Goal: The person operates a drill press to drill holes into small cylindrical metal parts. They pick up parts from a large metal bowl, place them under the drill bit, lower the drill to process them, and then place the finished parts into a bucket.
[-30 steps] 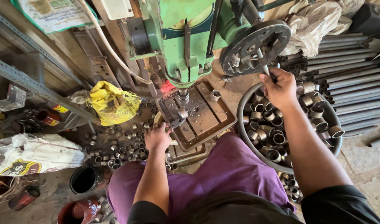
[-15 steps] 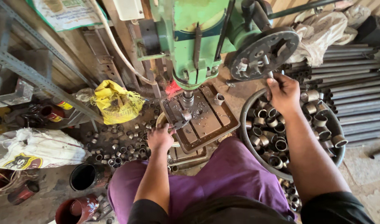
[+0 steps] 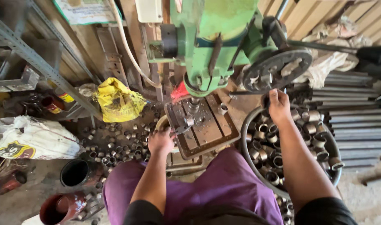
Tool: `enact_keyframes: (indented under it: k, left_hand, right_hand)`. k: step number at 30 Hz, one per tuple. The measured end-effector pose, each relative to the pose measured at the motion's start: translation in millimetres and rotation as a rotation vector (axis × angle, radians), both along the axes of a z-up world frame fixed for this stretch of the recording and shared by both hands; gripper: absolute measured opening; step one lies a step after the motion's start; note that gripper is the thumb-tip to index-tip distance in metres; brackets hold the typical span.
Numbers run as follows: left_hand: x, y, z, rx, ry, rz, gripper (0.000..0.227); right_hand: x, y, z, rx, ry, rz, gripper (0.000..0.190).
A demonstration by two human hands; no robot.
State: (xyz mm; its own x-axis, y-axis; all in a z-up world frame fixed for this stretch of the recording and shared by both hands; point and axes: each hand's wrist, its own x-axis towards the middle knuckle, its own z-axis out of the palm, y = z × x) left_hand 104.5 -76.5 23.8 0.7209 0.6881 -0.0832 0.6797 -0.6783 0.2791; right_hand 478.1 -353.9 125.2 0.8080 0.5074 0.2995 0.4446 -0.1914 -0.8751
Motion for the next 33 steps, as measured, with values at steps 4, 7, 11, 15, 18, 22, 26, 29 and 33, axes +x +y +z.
enact_keyframes:
  k: [4, 7, 11, 15, 18, 22, 26, 29, 33]
  left_hand:
    - [-0.1, -2.4, 0.4, -0.016, 0.006, 0.011, 0.031]
    - [-2.8, -3.7, 0.4, 0.015, -0.011, 0.006, 0.03]
    - [-1.6, -2.2, 3.0, 0.016, -0.018, 0.011, 0.029]
    - [-1.5, 0.4, -3.6, 0.024, 0.043, -0.015, 0.03]
    - [-1.5, 0.8, -7.8, 0.038, 0.016, -0.015, 0.031]
    - [-0.7, 0.3, -5.0, 0.017, 0.017, 0.008, 0.03]
    - [-0.1, 1.4, -11.5, 0.071, 0.017, 0.001, 0.033]
    - [1.3, 2.0, -16.0, 0.058, 0.011, -0.007, 0.034]
    - [-2.0, -4.0, -10.9, -0.007, 0.014, 0.032, 0.03]
  right_hand:
    - [25.6, 16.9, 7.5, 0.282, 0.054, 0.143, 0.038]
    - [48.2, 48.9, 53.3, 0.726, 0.346, 0.385, 0.037]
    - [66.0, 115.9, 147.8, 0.792, 0.837, 0.235, 0.065]
    - [46.3, 116.0, 194.4, 0.621, 0.584, 0.727, 0.05]
    - [16.0, 97.4, 216.7, 0.565, 0.498, 0.776, 0.045]
    - [-14.3, 55.2, 243.4, 0.319, 0.339, 0.563, 0.059]
    - [-29.7, 12.5, 239.1, 0.297, 0.575, 0.92, 0.042]
    - [-59.7, -34.8, 206.4, -0.005, 0.298, 0.35, 0.047]
    - [-80.5, -47.5, 175.5, -0.225, -0.418, 0.362, 0.043]
